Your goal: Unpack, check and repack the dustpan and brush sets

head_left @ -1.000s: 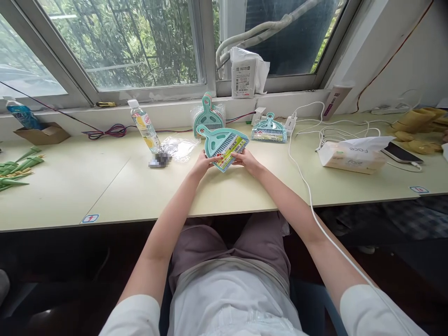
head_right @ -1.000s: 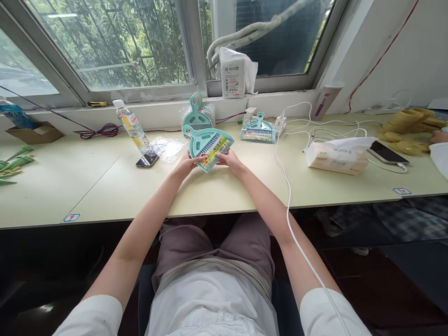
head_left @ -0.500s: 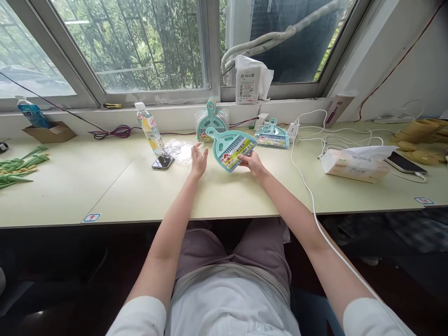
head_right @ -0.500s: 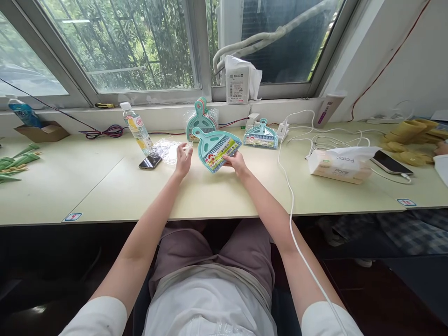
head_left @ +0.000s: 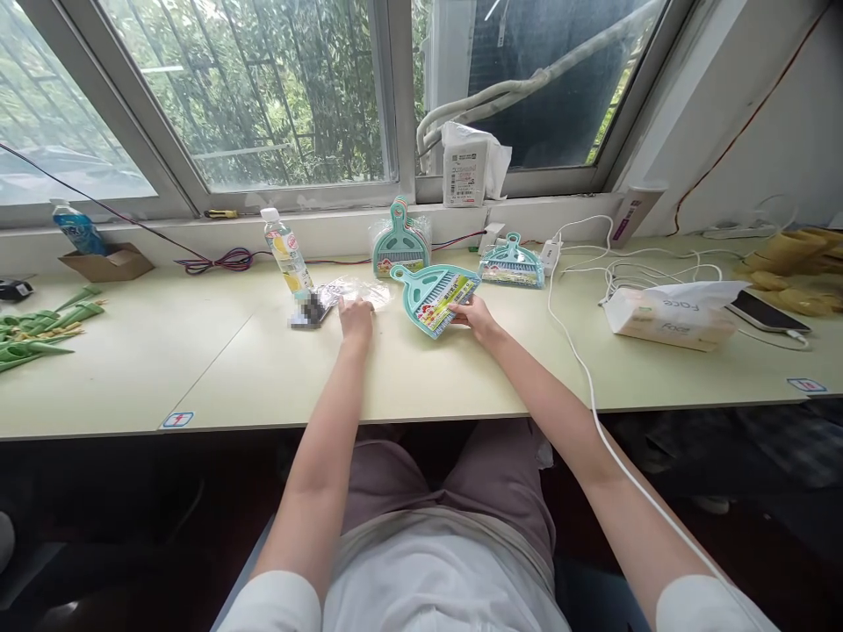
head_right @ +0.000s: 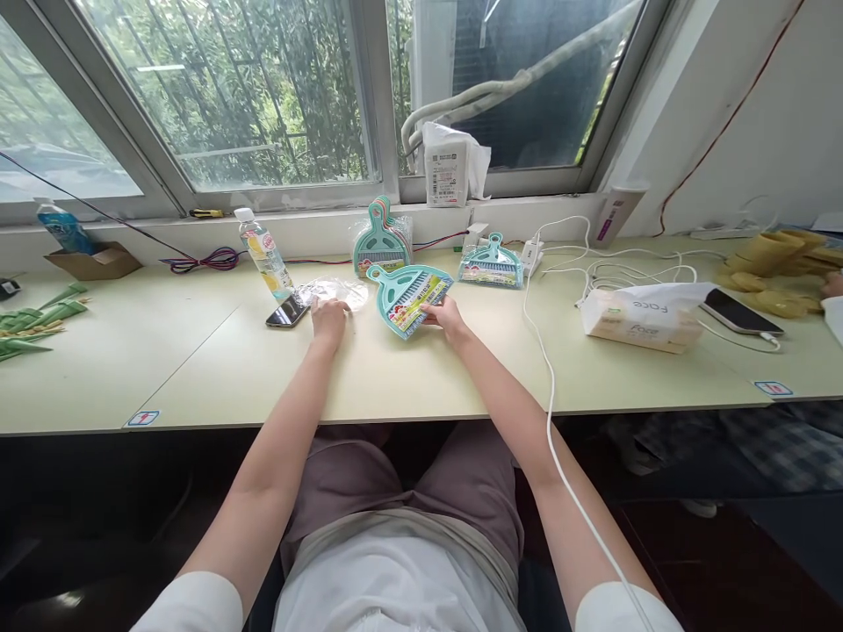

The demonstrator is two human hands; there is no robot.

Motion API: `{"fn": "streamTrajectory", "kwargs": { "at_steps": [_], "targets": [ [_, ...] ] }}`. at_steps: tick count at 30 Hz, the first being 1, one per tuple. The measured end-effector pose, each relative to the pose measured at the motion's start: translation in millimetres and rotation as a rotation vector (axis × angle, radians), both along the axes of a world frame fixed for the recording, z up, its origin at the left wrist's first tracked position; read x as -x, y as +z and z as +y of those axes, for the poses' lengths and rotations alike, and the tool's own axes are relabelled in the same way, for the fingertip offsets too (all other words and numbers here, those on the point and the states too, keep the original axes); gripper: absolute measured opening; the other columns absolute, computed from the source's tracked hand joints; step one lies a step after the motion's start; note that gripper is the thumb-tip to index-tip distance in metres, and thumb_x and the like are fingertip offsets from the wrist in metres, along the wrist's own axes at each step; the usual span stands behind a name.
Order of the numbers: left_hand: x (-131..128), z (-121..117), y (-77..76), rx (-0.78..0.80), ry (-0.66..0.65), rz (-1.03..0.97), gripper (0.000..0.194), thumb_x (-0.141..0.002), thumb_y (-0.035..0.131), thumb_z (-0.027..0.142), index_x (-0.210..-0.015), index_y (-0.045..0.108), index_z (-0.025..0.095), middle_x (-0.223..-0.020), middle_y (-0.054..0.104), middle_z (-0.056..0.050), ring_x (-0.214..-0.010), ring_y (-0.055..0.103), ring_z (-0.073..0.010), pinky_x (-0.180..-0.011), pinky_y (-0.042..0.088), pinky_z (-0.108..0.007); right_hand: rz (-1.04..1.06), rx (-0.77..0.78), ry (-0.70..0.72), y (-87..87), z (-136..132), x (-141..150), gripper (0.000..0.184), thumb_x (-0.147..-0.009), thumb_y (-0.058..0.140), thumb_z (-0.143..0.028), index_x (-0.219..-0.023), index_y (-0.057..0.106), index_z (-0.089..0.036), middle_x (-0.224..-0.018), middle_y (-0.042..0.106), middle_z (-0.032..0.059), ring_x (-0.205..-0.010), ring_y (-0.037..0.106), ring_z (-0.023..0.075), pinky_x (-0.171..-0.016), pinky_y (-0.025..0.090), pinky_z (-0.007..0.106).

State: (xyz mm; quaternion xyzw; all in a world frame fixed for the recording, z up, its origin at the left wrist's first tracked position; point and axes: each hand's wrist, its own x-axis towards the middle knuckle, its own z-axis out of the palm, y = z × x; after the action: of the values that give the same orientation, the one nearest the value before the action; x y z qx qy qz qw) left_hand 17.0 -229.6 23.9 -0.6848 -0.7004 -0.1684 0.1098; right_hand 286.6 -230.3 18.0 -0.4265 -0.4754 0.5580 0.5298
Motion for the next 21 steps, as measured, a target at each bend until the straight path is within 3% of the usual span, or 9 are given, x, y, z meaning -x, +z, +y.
{"fn": "streamTrajectory", "kwargs": {
  "at_steps": [4, 9, 11, 16, 21],
  "targets": [
    [5, -3, 3.6, -0.158, 0.048, -0.065, 0.034, -0.077, 0.042, -0.002, -0.065, 0.068, 0.017, -0.084, 0.069, -0.012, -0.101, 0.061, -0.0278, -0.119, 0.010, -0.053, 0.005, 0.011, -0.010, -1.9, 2, 0, 0.023, -0.077, 0.067, -0.010, -0.097, 0.058, -0.017, -0.093, 0.073, 0.0050, -0.074, 0.071, 0.0175, -0.078, 0.062, 0.037],
    [9, -5, 10.1, -0.524, 0.035, -0.376, 0.038, -0.077, 0.038, -0.002, -0.053, 0.054, 0.022, -0.077, 0.064, -0.006, -0.108, 0.058, -0.0224, -0.120, 0.013, -0.053, 0.009, 0.025, -0.019, -1.2, 1, 0, 0.022, -0.078, 0.067, -0.010, -0.097, 0.058, -0.017, -0.093, 0.073, 0.0053, -0.073, 0.071, 0.0171, -0.078, 0.062, 0.036],
    [9, -5, 13.1, -0.604, 0.042, -0.479, 0.037, -0.075, 0.037, -0.003, -0.050, 0.048, 0.022, -0.074, 0.064, -0.004, -0.112, 0.058, -0.0203, -0.121, 0.012, -0.052, 0.015, 0.022, -0.020, -0.5, 1, 0, 0.022, -0.078, 0.066, -0.009, -0.097, 0.058, -0.017, -0.094, 0.073, 0.0055, -0.074, 0.071, 0.0173, -0.076, 0.062, 0.036],
    [13, -3, 13.0, -0.434, 0.076, -0.536, 0.034, -0.066, 0.038, -0.004, -0.045, 0.042, 0.022, -0.065, 0.064, -0.003, -0.120, 0.055, -0.0211, -0.120, 0.007, -0.056, 0.014, 0.020, -0.013, -0.1, 0, -1, 0.022, -0.079, 0.066, -0.010, -0.098, 0.059, -0.017, -0.097, 0.072, 0.0051, -0.075, 0.071, 0.0171, -0.074, 0.062, 0.033],
    [10, -2, 7.3, -0.285, 0.204, -0.353, 0.031, -0.076, 0.043, 0.004, -0.058, 0.062, 0.021, -0.083, 0.069, -0.010, -0.124, 0.051, -0.0277, -0.117, 0.005, -0.062, 0.006, 0.045, 0.023, -2.0, 1, -1, 0.023, -0.078, 0.067, -0.010, -0.098, 0.059, -0.017, -0.097, 0.073, 0.0056, -0.075, 0.071, 0.0175, -0.076, 0.062, 0.035]
  ]
}}
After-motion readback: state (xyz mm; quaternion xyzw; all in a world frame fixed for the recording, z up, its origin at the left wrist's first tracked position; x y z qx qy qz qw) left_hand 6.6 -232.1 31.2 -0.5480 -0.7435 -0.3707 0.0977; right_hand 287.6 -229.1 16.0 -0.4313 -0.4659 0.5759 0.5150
